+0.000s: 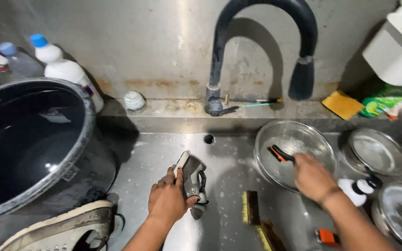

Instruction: The person is scrubbing the upper material of a shoe using a sponge and cleaning solution in a metal sink.

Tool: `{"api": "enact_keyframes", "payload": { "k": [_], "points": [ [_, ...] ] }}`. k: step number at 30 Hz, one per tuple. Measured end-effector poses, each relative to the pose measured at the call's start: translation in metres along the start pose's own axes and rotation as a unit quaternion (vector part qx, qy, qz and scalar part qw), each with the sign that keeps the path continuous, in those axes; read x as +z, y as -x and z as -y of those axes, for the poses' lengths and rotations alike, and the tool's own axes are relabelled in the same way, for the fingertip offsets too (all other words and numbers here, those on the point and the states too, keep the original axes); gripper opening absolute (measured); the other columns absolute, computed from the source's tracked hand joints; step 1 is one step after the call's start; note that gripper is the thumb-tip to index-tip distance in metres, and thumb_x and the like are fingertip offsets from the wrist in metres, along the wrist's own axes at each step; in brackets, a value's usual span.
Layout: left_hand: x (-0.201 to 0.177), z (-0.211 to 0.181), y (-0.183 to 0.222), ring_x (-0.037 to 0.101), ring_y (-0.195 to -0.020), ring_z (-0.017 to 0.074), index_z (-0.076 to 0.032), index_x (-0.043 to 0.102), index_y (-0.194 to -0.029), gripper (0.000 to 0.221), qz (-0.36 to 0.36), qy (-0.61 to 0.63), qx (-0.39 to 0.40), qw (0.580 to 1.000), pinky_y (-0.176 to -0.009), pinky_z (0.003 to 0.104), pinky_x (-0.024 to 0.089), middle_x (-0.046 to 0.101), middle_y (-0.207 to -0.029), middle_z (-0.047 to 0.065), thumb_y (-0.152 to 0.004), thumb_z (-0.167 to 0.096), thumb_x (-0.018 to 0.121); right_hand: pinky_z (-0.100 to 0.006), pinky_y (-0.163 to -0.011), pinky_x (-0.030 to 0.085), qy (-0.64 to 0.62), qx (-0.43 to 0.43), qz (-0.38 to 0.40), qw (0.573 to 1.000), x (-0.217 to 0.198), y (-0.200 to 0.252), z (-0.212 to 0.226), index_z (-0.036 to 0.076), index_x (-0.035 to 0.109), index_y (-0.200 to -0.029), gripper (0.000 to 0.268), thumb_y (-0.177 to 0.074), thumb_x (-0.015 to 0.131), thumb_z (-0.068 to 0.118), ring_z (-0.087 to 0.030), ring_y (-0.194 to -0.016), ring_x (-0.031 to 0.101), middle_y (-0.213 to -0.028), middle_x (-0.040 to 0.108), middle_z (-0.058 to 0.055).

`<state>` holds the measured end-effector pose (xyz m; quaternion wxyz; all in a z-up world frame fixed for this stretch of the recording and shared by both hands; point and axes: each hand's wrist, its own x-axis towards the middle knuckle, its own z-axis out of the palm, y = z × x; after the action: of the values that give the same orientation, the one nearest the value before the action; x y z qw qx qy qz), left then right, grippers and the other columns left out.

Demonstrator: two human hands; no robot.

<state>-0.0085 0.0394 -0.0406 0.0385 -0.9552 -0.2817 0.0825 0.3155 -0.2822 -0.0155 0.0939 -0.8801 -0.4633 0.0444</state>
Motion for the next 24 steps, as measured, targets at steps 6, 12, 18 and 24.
{"api": "enact_keyframes", "payload": {
  "k": [6, 12, 18, 24],
  "points": [
    [-0.104, 0.025, 0.008, 0.061, -0.117, 0.0378, -0.034, -0.018, -0.165, 0.108, 0.225, 0.062, -0.041, 0.972, -0.1, 0.045, 0.046, -0.007, -0.175, 0.003, -0.096, -0.076, 0.054, -0.052, -0.096, 0.053, 0.108, 0.219, 0.15, 0.958, -0.04, -0.067, 0.049, 0.017, 0.072, -0.113, 0.046, -0.098, 0.035, 0.04, -0.04, -0.117, 0.068, -0.128, 0.071, -0.015],
    [-0.141, 0.031, -0.004, 0.044, -0.141, 0.037, -0.038, -0.023, -0.163, 0.118, 0.374, 0.105, -0.045, 0.92, -0.108, 0.046, 0.049, -0.022, -0.175, -0.003, -0.091, -0.07, 0.065, -0.036, -0.071, 0.061, -0.635, -0.138, -0.074, 0.757, 0.069, -0.109, 0.152, 0.001, 0.076, -0.093, 0.025, -0.095, 0.057, 0.017, -0.023, -0.08, 0.074, -0.091, 0.078, -0.013],
    [-0.133, 0.048, -0.011, 0.038, -0.147, 0.0325, -0.04, -0.009, -0.166, 0.117, 0.349, 0.166, -0.042, 0.922, -0.114, 0.042, 0.042, -0.009, -0.176, -0.007, -0.085, -0.062, 0.073, -0.037, -0.056, 0.037, -0.181, -0.288, -0.309, 0.888, 0.101, -0.169, 0.24, 0.019, 0.037, -0.048, 0.037, -0.072, 0.06, 0.003, -0.019, -0.044, 0.039, -0.047, 0.04, 0.003],
    [-0.129, 0.041, -0.018, 0.056, -0.127, 0.0386, -0.037, -0.009, -0.167, 0.112, 0.347, 0.131, -0.013, 0.929, -0.098, 0.046, 0.053, -0.008, -0.176, -0.001, -0.089, -0.061, 0.067, -0.039, -0.046, 0.025, -0.162, -0.313, -0.242, 0.904, 0.106, -0.179, 0.227, 0.019, 0.036, -0.041, 0.033, -0.067, 0.057, 0.018, -0.018, -0.041, 0.031, -0.041, 0.034, 0.003]
  ]
}}
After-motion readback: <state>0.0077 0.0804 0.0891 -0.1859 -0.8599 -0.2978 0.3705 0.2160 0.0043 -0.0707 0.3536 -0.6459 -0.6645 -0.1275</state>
